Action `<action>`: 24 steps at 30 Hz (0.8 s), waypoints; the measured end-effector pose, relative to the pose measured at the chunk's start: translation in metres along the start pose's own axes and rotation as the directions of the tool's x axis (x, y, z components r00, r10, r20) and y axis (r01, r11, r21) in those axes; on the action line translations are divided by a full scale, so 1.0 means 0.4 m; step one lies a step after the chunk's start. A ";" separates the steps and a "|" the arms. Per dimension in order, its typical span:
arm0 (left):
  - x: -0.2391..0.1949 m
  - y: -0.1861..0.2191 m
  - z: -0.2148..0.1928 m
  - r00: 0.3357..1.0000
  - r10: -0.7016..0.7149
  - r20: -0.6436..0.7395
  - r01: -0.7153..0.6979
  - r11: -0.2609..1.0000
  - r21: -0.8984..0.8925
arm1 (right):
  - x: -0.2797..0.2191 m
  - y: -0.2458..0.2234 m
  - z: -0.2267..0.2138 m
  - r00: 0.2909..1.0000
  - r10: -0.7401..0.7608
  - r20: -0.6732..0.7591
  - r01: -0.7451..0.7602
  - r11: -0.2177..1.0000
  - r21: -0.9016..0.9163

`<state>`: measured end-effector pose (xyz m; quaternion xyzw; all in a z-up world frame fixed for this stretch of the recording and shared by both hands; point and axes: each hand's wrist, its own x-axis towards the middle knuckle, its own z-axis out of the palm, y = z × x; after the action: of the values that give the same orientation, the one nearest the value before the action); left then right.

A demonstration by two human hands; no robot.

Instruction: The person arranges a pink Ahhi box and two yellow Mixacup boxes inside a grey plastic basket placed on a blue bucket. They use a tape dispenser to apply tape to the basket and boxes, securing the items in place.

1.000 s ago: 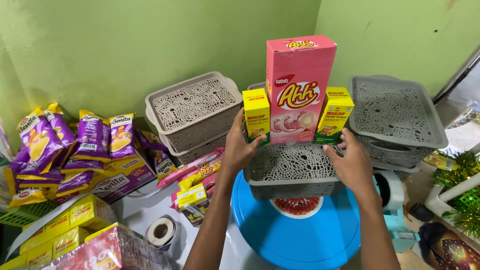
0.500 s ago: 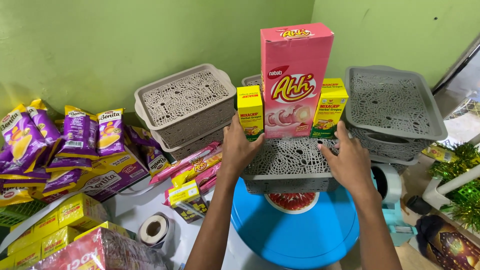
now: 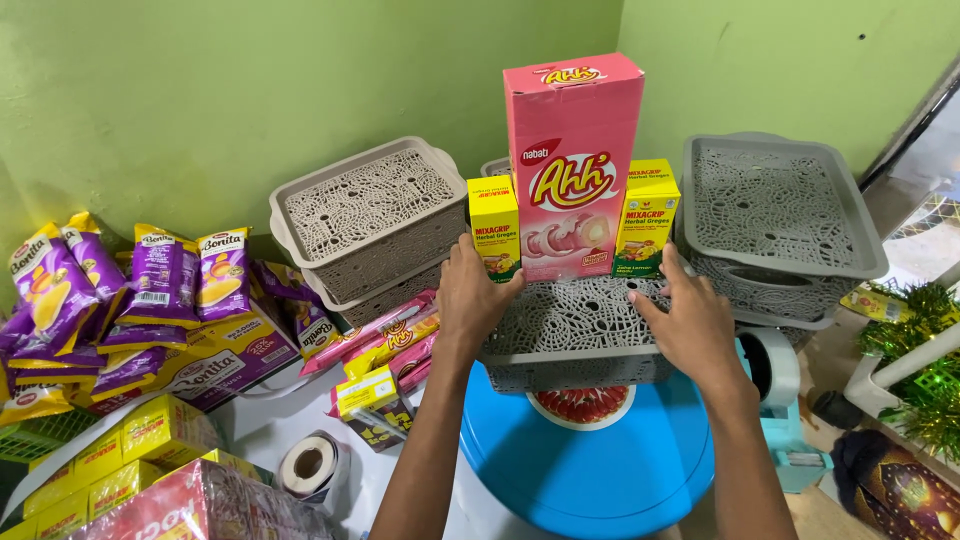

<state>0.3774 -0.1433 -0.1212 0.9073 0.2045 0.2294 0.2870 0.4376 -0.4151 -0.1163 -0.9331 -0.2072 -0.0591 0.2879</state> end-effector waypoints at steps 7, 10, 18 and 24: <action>-0.022 0.000 -0.030 0.999 0.009 0.032 -0.008 0.999 -0.032 | -0.015 -0.039 -0.025 1.000 0.001 0.006 0.000 1.000 -0.020; -0.029 0.006 -0.036 0.999 0.025 0.044 -0.023 0.999 -0.047 | -0.017 -0.059 -0.041 1.000 -0.001 0.020 0.001 1.000 0.001; -0.054 -0.020 -0.013 0.998 0.047 0.028 -0.044 0.993 -0.107 | -0.028 -0.079 -0.049 1.000 0.001 -0.010 0.000 0.995 0.102; -0.051 -0.057 -0.001 0.987 0.154 0.047 -0.152 0.987 -0.048 | -0.026 -0.071 -0.053 0.999 -0.014 0.031 0.012 0.998 0.063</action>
<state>0.3549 -0.1361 -0.1411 0.9193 0.1216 0.2322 0.2937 0.4164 -0.4093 -0.0867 -0.9231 -0.2194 -0.0400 0.3132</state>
